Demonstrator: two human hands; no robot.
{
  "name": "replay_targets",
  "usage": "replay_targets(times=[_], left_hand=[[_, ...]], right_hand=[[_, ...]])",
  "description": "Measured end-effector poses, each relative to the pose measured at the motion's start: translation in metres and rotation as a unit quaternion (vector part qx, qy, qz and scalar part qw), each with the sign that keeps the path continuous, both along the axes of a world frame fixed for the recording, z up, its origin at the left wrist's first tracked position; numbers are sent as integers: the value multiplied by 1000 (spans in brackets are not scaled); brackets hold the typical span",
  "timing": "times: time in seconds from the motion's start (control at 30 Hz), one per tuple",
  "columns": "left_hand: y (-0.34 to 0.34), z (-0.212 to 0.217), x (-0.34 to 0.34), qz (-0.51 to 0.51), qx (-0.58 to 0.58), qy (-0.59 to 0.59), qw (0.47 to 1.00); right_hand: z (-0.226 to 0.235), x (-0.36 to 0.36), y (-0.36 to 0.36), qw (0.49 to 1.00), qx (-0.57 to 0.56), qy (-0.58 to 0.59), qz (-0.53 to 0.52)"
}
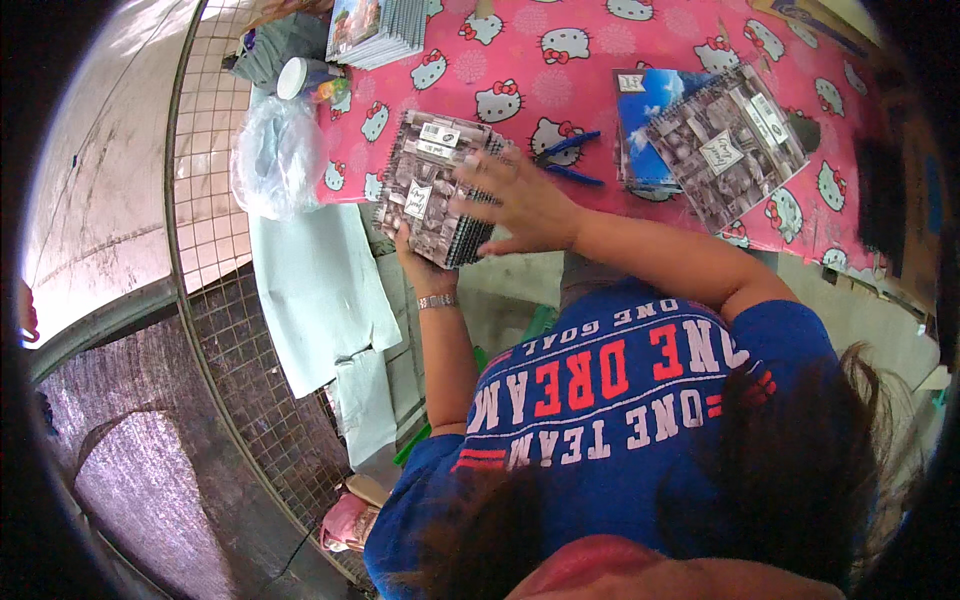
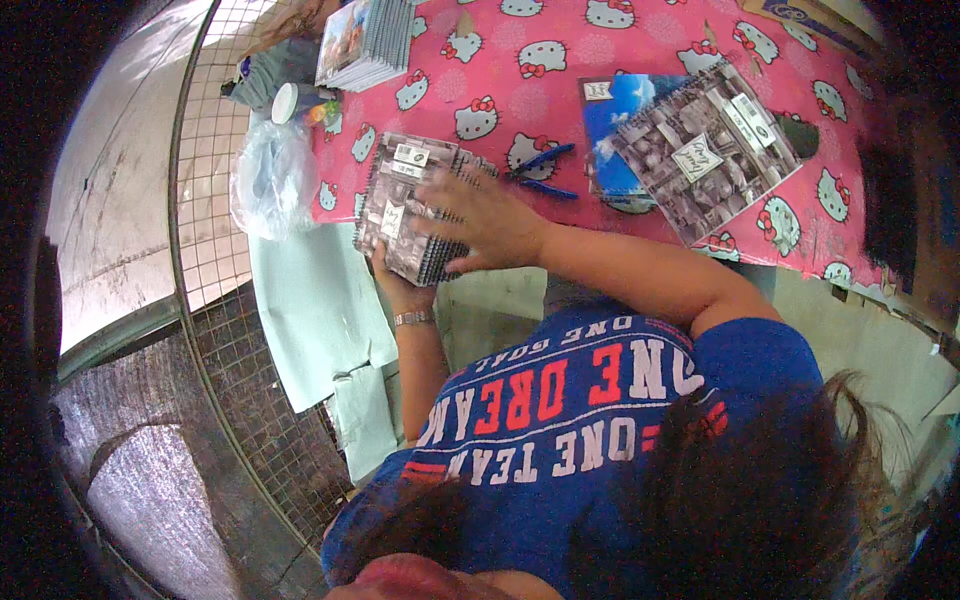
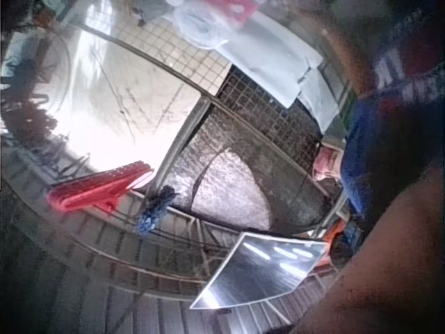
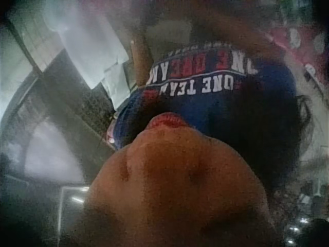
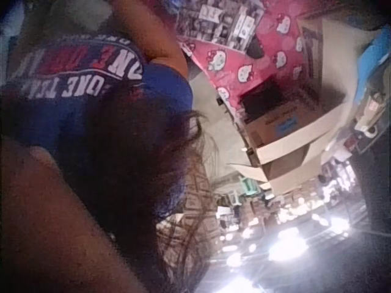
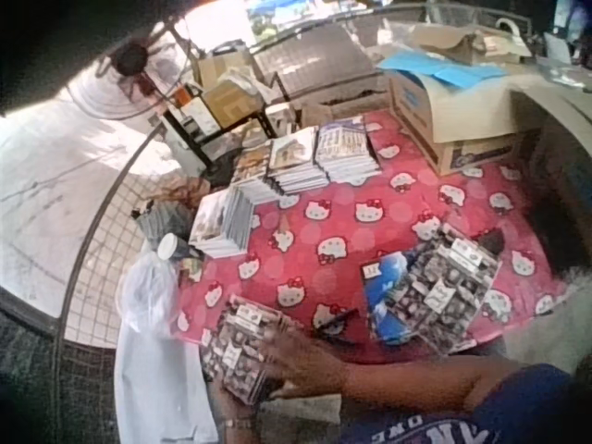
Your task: The person threads metal coils through the punched holes of several notebooks to bind them by hand.
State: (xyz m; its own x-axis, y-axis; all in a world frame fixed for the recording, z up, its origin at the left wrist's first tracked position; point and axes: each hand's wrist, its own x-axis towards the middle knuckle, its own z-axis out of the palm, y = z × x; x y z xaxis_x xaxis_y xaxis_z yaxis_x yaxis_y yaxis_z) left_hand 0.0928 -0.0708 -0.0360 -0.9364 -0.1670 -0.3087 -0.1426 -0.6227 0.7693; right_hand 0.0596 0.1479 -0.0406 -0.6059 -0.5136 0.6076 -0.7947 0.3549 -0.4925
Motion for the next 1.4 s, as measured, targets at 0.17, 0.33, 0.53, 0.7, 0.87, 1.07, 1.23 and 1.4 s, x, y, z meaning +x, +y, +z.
replay_targets(times=[0.17, 0.33, 0.53, 0.7, 0.87, 1.07, 1.23, 1.4], left_hand=[[-1, 2, 0, 1, -12, -5, 1000], [-14, -23, 13, 27, 12, 3, 1000], [-10, -15, 13, 1, -40, 47, 998], [33, 37, 16, 89, -409, 175, 891], [33, 97, 20, 130, -762, 354, 527], [-17, 159, -9, 334, -773, 537, 44], [-12, 182, -12, 164, -802, 574, 16], [0, 133, -35, 51, -815, 576, 36]], right_hand=[[6, 10, -7, 1000, 10, -8, 20], [-6, 8, 0, 829, -283, -468, -120], [27, 7, -4, 496, -392, -768, -106], [15, -24, -10, 340, -588, -732, 52], [51, -57, -41, 350, -629, -641, 265], [105, -100, -34, 554, -502, -634, 199], [139, -60, 39, 404, -623, -604, 291], [104, -79, 32, 473, -641, -573, 192]])
